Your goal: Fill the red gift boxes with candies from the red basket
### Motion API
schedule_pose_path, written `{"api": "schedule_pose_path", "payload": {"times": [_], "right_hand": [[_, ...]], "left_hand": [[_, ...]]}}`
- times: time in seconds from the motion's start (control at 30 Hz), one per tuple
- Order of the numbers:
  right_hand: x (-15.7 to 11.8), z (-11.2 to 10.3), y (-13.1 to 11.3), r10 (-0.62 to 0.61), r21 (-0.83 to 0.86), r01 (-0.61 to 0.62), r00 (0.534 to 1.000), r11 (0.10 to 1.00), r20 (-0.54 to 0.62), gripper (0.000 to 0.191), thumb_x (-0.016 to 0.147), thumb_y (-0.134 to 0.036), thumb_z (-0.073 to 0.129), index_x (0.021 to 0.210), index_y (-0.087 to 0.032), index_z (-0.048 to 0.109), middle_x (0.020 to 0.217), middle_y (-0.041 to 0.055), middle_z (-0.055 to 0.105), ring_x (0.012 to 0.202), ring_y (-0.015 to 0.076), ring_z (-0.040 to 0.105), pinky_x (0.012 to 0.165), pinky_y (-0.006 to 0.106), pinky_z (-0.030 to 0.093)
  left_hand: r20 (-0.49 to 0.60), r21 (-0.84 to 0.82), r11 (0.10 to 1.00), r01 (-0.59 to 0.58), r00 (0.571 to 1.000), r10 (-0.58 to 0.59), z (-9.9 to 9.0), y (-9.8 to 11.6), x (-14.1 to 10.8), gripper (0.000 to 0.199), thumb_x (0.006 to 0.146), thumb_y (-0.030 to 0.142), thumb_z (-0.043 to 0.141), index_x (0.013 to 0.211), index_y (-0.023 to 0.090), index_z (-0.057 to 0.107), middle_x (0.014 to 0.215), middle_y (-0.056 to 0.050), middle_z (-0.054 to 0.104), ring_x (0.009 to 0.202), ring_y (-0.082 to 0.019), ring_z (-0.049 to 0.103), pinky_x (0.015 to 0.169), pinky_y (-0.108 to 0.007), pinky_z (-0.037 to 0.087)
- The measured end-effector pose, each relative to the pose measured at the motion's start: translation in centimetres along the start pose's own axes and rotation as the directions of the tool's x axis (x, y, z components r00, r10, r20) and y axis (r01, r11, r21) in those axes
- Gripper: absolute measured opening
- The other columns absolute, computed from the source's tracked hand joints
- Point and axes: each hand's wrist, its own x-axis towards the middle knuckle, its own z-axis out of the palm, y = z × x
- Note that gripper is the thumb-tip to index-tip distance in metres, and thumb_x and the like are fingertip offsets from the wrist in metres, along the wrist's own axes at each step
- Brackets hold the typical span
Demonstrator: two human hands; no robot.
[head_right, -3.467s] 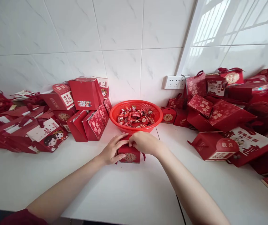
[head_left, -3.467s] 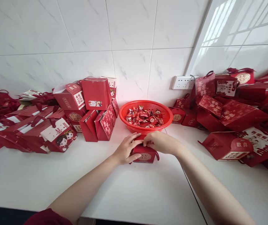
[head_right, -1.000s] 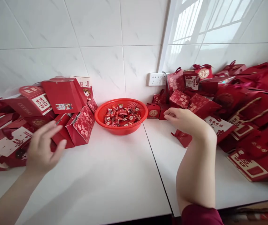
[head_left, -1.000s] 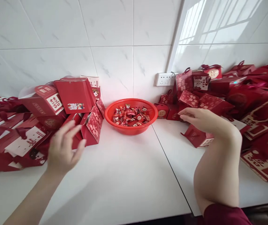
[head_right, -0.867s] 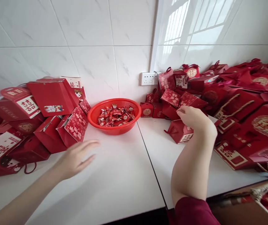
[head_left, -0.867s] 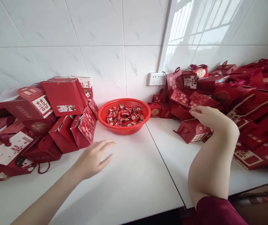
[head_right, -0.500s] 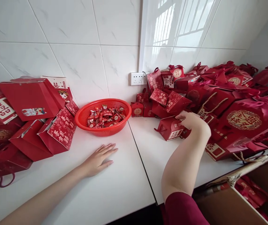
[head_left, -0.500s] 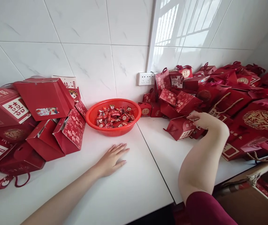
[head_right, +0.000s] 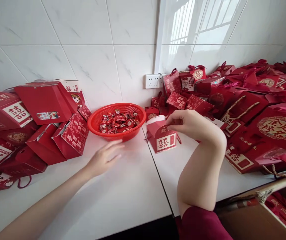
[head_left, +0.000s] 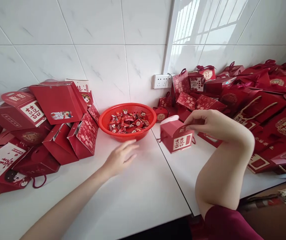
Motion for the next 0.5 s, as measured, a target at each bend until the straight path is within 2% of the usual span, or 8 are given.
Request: {"api": "schedule_pose_path", "payload": {"times": [0.03,0.1,0.17,0.2,0.27,0.37,0.43,0.5], "right_hand": [[0.0,0.2,-1.5,-0.123,0.032,0.122,0.992,0.992,0.022,0.014,0.086,-0.032,0.062,0.089,-0.024,0.073,0.09,0.0031,0.07,0.08,0.0181,0.063,0.071,0.029,0.047],[0.1,1.1,-4.3,-0.328,0.082,0.326,0.944,0.942,0.021,0.012,0.088,-0.029,0.061,0.087,-0.023,0.071,0.089,0.0031,0.068,0.08,0.0166,0.062,0.072,0.028,0.047],[0.6,2.6,-6.6,-0.45,0.086,0.448,0.893,0.89,-0.002,0.006,0.086,-0.02,0.062,0.084,-0.02,0.068,0.087,0.0023,0.066,0.077,0.0146,0.059,0.07,0.027,0.045],[0.8,3.6,-7.7,-0.486,0.074,0.485,0.874,0.871,-0.003,0.005,0.085,-0.016,0.062,0.082,-0.019,0.065,0.083,0.0014,0.065,0.073,0.0133,0.057,0.067,0.026,0.044],[1.4,5.7,-9.4,-0.527,0.066,0.523,0.844,0.85,0.094,0.009,0.083,-0.01,0.06,0.079,-0.018,0.06,0.079,0.0002,0.062,0.067,0.0113,0.052,0.062,0.025,0.04],[2.0,8.5,-11.1,-0.566,0.119,0.557,0.776,0.822,0.278,0.013,0.082,-0.005,0.056,0.076,-0.017,0.058,0.075,-0.0008,0.06,0.063,0.0099,0.048,0.058,0.023,0.036],[2.3,9.6,-11.5,-0.572,0.161,0.554,0.739,0.817,0.356,0.013,0.083,-0.005,0.056,0.079,-0.016,0.059,0.075,-0.0005,0.061,0.062,0.0101,0.049,0.058,0.024,0.036],[2.4,10.0,-11.6,-0.563,0.214,0.526,0.703,0.823,0.435,0.009,0.086,-0.011,0.057,0.083,-0.017,0.063,0.077,0.0005,0.064,0.064,0.0112,0.052,0.059,0.024,0.038]], "left_hand": [[-0.138,0.013,1.0,0.009,0.99,-0.007,-1.6,0.9,0.7,0.031,0.096,0.027,0.05,0.125,0.026,0.061,0.138,-0.005,0.056,0.128,-0.02,0.052,0.111,-0.037,0.041],[-0.385,0.009,1.0,0.001,0.923,0.003,-4.6,2.7,1.9,0.024,0.095,0.022,0.051,0.116,0.023,0.063,0.123,-0.005,0.064,0.121,-0.019,0.056,0.105,-0.035,0.045],[-0.495,0.008,0.999,-0.036,0.868,0.035,-6.9,4.2,2.6,0.018,0.093,0.019,0.054,0.107,0.021,0.064,0.112,-0.004,0.066,0.111,-0.017,0.06,0.097,-0.031,0.049],[-0.503,0.015,0.998,-0.055,0.863,0.055,-7.6,4.7,2.6,0.015,0.092,0.018,0.055,0.104,0.021,0.065,0.107,-0.004,0.067,0.105,-0.017,0.062,0.093,-0.03,0.05],[-0.417,0.011,0.996,-0.092,0.905,0.088,-8.0,5.1,2.2,0.013,0.092,0.018,0.056,0.1,0.021,0.065,0.1,-0.002,0.068,0.096,-0.015,0.064,0.087,-0.027,0.051],[-0.126,0.039,0.999,-0.037,0.991,0.042,-7.1,4.6,1.1,0.014,0.091,0.019,0.054,0.097,0.023,0.066,0.096,0.0,0.07,0.088,-0.015,0.066,0.077,-0.026,0.05],[0.093,0.078,0.995,0.059,0.993,-0.066,-6.5,3.9,0.8,0.013,0.091,0.023,0.054,0.094,0.024,0.067,0.094,0.001,0.071,0.084,-0.017,0.066,0.068,-0.026,0.048],[0.246,0.083,0.988,0.127,0.959,-0.144,-6.2,3.1,0.8,0.015,0.091,0.029,0.054,0.094,0.024,0.067,0.093,0.0,0.072,0.082,-0.019,0.067,0.065,-0.026,0.047]]}}
